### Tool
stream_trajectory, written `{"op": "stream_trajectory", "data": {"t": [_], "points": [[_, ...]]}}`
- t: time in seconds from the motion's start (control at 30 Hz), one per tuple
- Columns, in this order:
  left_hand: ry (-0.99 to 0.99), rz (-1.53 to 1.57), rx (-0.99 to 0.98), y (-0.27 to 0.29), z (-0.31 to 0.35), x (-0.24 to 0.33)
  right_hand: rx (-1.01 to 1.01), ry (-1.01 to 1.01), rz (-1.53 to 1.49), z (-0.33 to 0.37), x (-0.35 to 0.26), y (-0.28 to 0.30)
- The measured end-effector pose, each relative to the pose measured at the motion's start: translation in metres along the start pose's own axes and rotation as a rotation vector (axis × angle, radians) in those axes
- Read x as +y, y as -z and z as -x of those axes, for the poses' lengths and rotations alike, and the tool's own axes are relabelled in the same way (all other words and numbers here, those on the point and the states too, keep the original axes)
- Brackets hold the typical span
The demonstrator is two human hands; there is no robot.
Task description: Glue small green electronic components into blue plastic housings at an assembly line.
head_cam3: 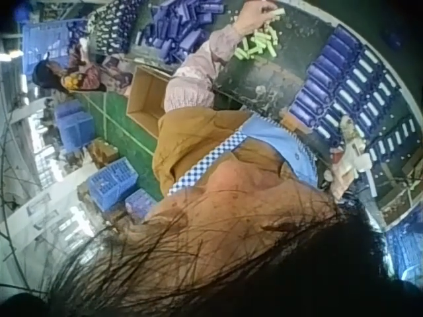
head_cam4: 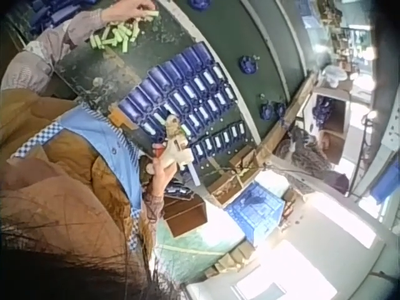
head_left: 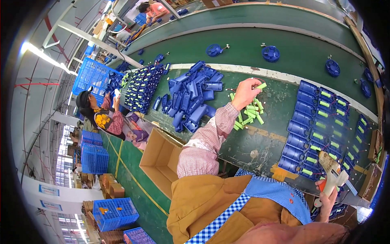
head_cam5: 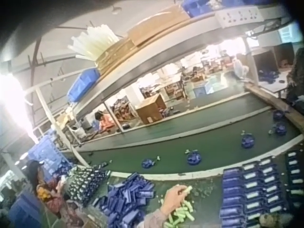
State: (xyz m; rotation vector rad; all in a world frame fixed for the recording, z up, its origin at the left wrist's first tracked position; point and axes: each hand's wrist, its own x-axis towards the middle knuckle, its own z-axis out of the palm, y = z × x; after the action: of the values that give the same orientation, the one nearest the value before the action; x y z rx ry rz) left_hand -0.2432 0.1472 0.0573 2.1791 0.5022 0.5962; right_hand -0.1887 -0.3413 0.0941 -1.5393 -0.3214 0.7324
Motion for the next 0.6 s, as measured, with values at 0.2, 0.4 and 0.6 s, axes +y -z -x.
{"op": "stream_trajectory", "data": {"t": [0.2,0.4,0.6], "points": [[0.169,0.391,-0.034,0.005,0.009,0.004,0.019,0.014,0.003,0.004,0.002,0.0],[0.211,0.636,0.005,0.002,0.012,0.01,0.024,0.008,0.06,0.009,0.003,0.004],[0.132,0.575,0.108,0.018,0.021,0.012,0.018,-0.002,-0.008,0.003,-0.015,-0.011]]}}
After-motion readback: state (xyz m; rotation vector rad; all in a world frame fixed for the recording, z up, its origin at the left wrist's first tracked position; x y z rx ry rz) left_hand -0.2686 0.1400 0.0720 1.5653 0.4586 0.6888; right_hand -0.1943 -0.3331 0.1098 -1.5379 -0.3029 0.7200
